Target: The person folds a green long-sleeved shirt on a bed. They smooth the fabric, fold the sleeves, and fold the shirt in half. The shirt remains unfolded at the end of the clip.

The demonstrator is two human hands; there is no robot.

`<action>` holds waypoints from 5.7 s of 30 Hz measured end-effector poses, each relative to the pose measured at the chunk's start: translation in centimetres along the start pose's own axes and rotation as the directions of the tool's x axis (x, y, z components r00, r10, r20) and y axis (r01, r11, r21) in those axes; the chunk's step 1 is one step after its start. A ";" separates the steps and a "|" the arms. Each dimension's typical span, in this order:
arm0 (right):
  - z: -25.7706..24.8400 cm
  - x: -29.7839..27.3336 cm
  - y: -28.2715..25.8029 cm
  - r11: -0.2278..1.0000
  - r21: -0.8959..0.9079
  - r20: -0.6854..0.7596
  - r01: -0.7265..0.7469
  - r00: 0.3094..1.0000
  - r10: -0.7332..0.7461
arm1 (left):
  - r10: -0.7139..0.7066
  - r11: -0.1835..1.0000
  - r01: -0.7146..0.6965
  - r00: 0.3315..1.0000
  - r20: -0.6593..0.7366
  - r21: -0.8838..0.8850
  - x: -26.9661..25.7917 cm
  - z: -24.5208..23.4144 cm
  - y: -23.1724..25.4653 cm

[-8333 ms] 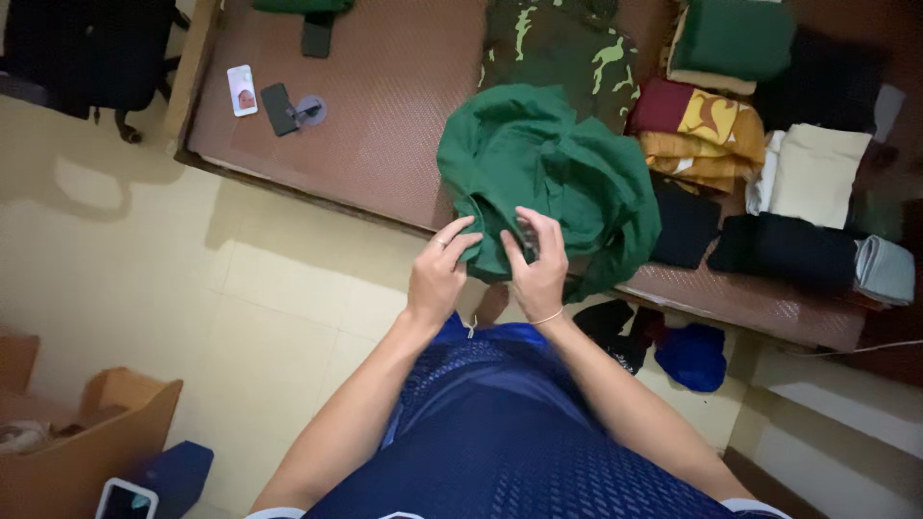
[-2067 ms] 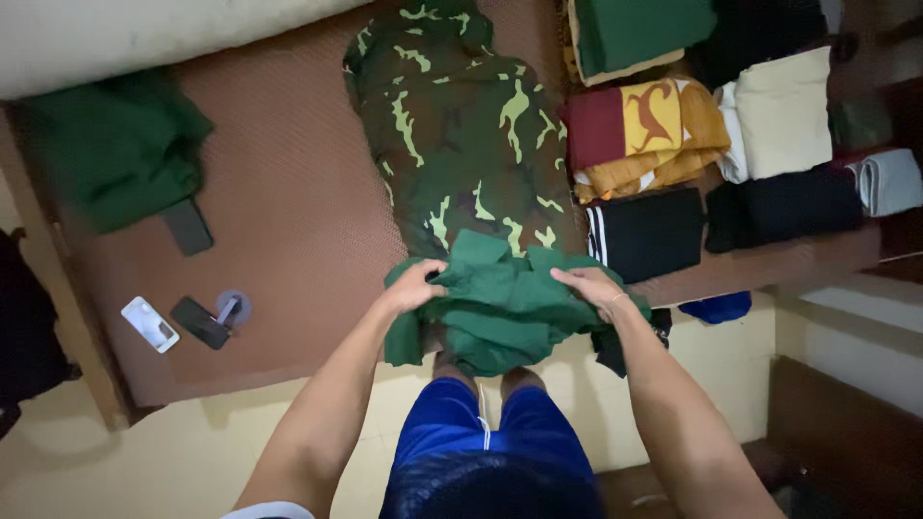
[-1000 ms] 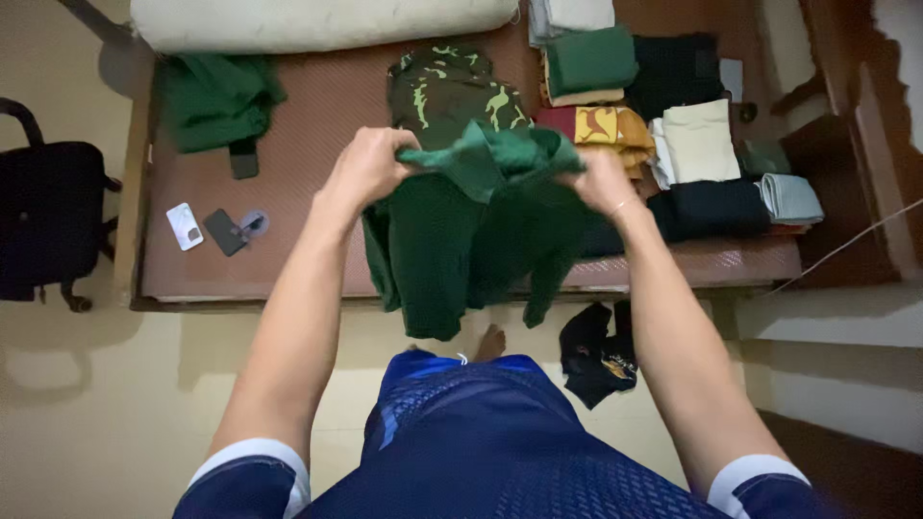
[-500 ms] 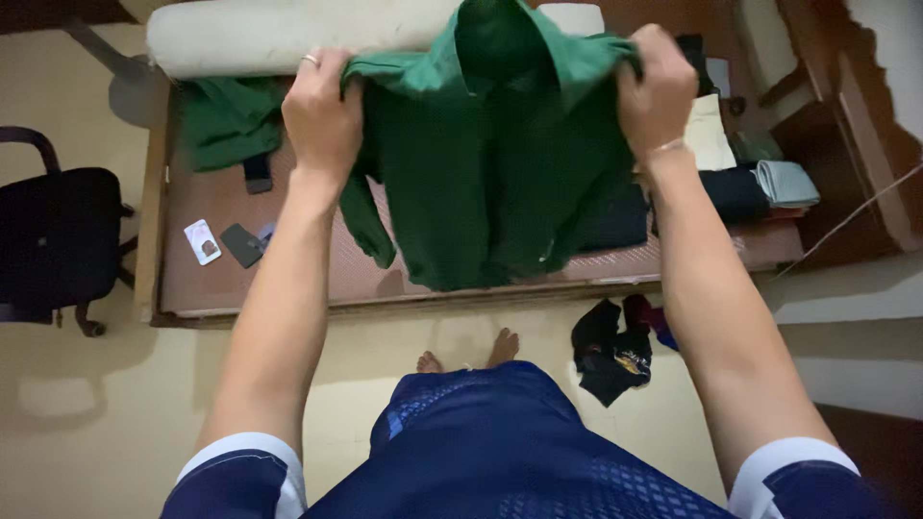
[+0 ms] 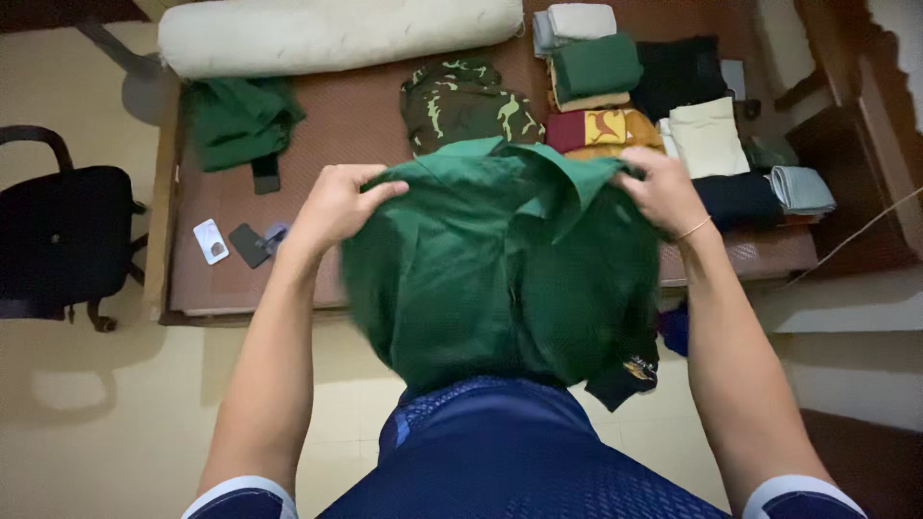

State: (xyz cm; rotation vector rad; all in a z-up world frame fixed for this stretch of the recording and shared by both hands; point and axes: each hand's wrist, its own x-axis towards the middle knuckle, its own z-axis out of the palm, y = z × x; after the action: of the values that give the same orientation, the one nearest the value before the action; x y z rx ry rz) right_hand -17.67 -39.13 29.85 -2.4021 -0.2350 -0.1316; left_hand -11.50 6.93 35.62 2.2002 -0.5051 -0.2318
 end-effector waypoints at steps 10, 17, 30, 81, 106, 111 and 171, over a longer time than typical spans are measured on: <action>3.9 0.6 5.1 0.980 0.166 0.228 -0.113 0.971 0.073 | 0.004 0.984 0.039 0.971 0.238 -0.176 1.6 6.1 -6.5; 5.7 0.5 6.5 0.903 0.356 0.349 -0.238 0.931 0.108 | -0.051 0.904 0.179 0.947 0.318 -0.389 1.3 11.7 -11.0; 3.2 4.9 -0.6 0.981 0.189 0.738 -0.047 0.665 -0.111 | -0.019 0.940 0.206 0.830 0.558 -0.274 3.8 11.2 -2.8; 14.1 28.7 17.9 0.673 0.670 0.337 -0.312 0.936 0.099 | -0.124 0.694 0.223 0.974 0.191 -0.684 32.5 11.3 -21.4; 32.8 43.2 38.2 0.887 0.282 0.374 -0.367 0.893 0.250 | -0.159 0.985 0.145 0.971 0.179 0.090 51.2 24.0 -39.3; 34.3 44.3 40.5 0.890 0.230 0.399 -0.394 0.872 0.283 | -0.190 0.969 0.161 0.970 0.154 0.186 52.3 25.7 -41.4; 34.3 -7.5 32.9 0.404 0.281 0.342 -0.870 0.484 0.805 | -0.781 0.622 0.776 0.624 -0.024 -0.105 -3.6 36.5 -40.9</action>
State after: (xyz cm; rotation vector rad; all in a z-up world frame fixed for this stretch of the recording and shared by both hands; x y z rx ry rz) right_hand -17.19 -41.34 -18.20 -1.8012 0.8484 0.5419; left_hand -15.57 5.71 -19.19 2.2004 0.5519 -0.6243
